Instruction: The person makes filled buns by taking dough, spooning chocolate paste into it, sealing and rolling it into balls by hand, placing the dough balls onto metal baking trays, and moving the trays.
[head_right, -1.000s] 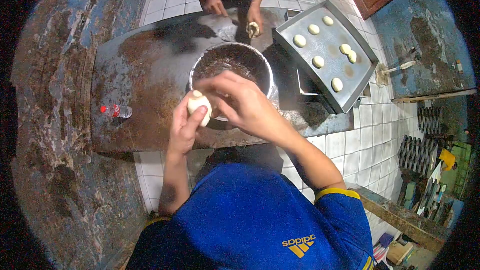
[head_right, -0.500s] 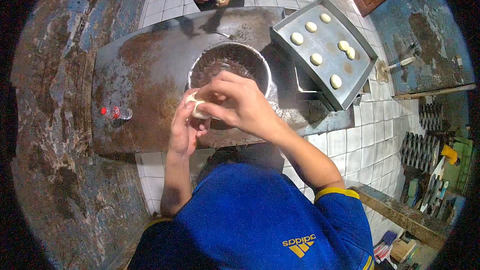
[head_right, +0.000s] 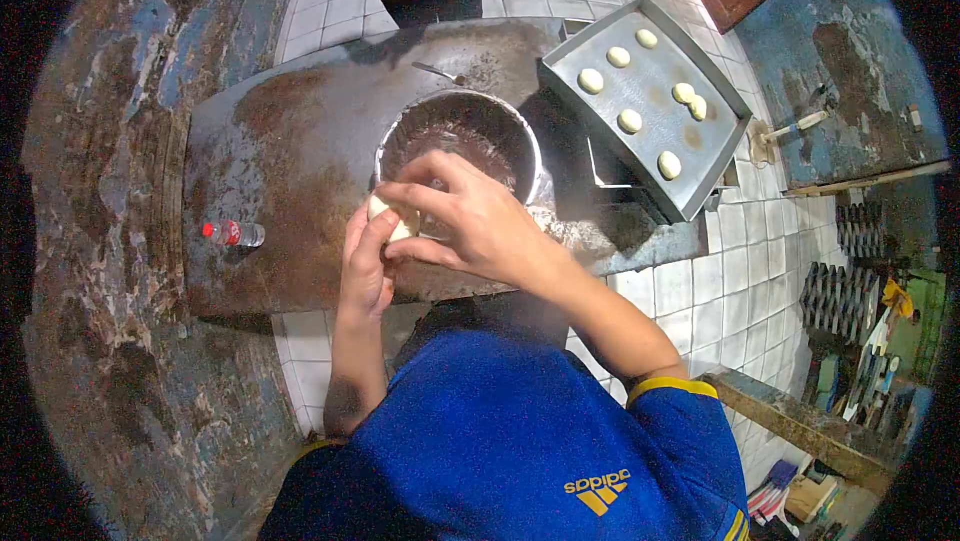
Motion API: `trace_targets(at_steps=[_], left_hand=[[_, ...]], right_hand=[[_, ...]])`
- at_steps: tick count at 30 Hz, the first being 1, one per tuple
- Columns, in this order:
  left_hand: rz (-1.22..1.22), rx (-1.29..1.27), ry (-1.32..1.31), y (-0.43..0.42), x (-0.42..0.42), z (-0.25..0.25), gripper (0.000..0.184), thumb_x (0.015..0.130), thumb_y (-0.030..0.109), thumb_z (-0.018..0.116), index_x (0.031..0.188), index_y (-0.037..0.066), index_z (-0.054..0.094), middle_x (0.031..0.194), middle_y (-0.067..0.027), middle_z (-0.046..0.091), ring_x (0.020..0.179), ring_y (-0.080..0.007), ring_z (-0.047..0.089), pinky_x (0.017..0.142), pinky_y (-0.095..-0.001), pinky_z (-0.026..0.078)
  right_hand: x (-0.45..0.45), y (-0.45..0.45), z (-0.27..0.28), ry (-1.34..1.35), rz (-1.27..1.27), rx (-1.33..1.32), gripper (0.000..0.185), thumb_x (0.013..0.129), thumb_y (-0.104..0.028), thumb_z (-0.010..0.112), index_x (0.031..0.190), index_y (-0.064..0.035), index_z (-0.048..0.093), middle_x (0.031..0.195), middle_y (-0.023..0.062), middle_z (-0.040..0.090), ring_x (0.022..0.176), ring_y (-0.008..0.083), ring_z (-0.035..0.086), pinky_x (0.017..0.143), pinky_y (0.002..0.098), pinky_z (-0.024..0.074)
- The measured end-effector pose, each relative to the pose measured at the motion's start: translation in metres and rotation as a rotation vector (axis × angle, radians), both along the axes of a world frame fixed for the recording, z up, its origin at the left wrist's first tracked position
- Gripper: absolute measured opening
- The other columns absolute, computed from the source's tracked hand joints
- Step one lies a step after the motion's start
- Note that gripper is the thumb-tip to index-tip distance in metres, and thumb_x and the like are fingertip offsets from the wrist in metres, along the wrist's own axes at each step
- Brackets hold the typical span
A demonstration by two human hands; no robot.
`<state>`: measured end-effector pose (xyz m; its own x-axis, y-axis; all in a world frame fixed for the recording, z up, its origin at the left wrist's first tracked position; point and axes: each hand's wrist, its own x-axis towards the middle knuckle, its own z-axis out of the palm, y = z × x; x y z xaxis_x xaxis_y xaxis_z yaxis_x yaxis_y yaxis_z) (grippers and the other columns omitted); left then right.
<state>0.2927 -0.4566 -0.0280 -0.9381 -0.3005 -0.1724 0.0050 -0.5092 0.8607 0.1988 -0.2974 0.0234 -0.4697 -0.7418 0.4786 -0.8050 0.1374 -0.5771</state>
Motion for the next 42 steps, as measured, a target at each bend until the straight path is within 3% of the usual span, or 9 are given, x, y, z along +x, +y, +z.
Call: trace_targets(at_steps=[8,10,15,21,26,29,34,36,42], left_hand=[[-0.181,0.069,-0.039,-0.017,-0.006,0.027,0.041,0.103,0.033,0.064,0.133,0.008,0.055,0.084,0.0037,0.056,0.059,0.0010,0.042,0.044,-0.0158,0.027],[-0.202,0.127,-0.003,-0.020,-0.009,0.033,0.041,0.101,0.028,0.070,0.133,0.006,0.055,0.086,0.0016,0.063,0.064,-0.0005,0.052,0.050,-0.0160,0.037],[0.024,-0.522,0.203,-0.001,-0.040,0.050,0.042,0.092,0.022,0.082,0.122,0.003,0.060,0.099,-0.0053,0.070,0.090,-0.0104,0.065,0.076,-0.0258,0.052],[-0.079,-0.230,0.448,0.061,-0.085,0.069,0.040,0.083,0.003,0.077,0.118,0.002,0.058,0.103,-0.0071,0.067,0.097,-0.0155,0.066,0.104,-0.0367,0.051],[-0.104,-0.238,0.542,0.137,-0.123,0.079,0.054,0.078,-0.002,0.073,0.125,0.003,0.048,0.097,-0.0070,0.069,0.096,-0.0158,0.068,0.117,-0.0490,0.043],[-0.145,-0.175,0.597,0.171,-0.143,0.103,0.063,0.077,0.000,0.073,0.128,0.005,0.037,0.095,-0.0105,0.070,0.100,-0.0208,0.070,0.118,-0.0526,0.041],[-0.159,-0.268,0.603,0.261,-0.181,0.092,0.067,0.080,0.008,0.079,0.128,0.007,0.033,0.094,-0.0064,0.062,0.087,-0.0164,0.067,0.108,-0.0493,0.051],[-0.177,-0.254,0.488,0.276,-0.202,0.075,0.066,0.083,0.006,0.079,0.129,0.007,0.033,0.099,-0.0059,0.058,0.079,-0.0122,0.062,0.099,-0.0440,0.053],[-0.164,-0.865,0.298,0.322,-0.260,-0.027,0.056,0.078,-0.003,0.079,0.123,0.007,0.047,0.087,-0.0075,0.064,0.075,-0.0164,0.066,0.069,-0.0306,0.052]], right_hand=[[-0.007,0.000,-0.017,-0.486,-0.096,-0.149,0.028,0.093,-0.009,0.080,0.120,-0.0009,0.077,0.094,0.0082,0.074,0.087,0.0149,0.071,0.076,0.0290,0.0578],[-0.009,0.002,-0.010,-1.220,-0.090,-0.274,0.027,0.097,-0.015,0.079,0.118,0.0010,0.076,0.099,0.0079,0.076,0.088,0.0136,0.072,0.077,0.0282,0.0592],[-0.001,0.004,-0.041,-1.670,0.117,-0.561,0.036,0.095,-0.014,0.080,0.126,-0.0087,0.063,0.112,0.0017,0.072,0.094,0.0110,0.069,0.080,0.0240,0.0574],[-0.002,0.013,-0.035,-1.037,-0.139,-0.792,0.058,0.096,-0.007,0.076,0.148,0.0015,0.053,0.133,0.0091,0.065,0.124,0.0152,0.062,0.107,0.0327,0.0510],[-0.039,0.078,-0.015,-1.005,-0.338,-0.870,0.030,0.100,-0.007,0.072,0.127,0.0069,0.069,0.124,0.0068,0.071,0.116,0.0138,0.062,0.102,0.0336,0.0507],[-0.071,0.158,0.022,-0.946,0.158,-0.596,0.029,0.101,-0.002,0.068,0.127,0.0087,0.068,0.126,0.0097,0.070,0.121,0.0140,0.061,0.106,0.0339,0.0480],[-0.086,0.210,-0.009,-0.649,-0.428,-0.794,0.037,0.082,-0.008,0.074,0.116,0.0065,0.072,0.098,0.0113,0.075,0.091,0.0155,0.069,0.082,0.0336,0.0555],[-0.114,0.251,-0.019,-0.759,-0.209,-0.560,0.033,0.087,-0.014,0.075,0.114,0.0045,0.072,0.095,0.0152,0.074,0.090,0.0161,0.070,0.082,0.0338,0.0555],[-0.183,0.371,-0.004,-0.791,-0.244,-0.109,0.050,0.086,-0.014,0.087,0.131,-0.0032,0.069,0.124,0.0116,0.071,0.113,0.0236,0.070,0.091,0.0355,0.0608]])
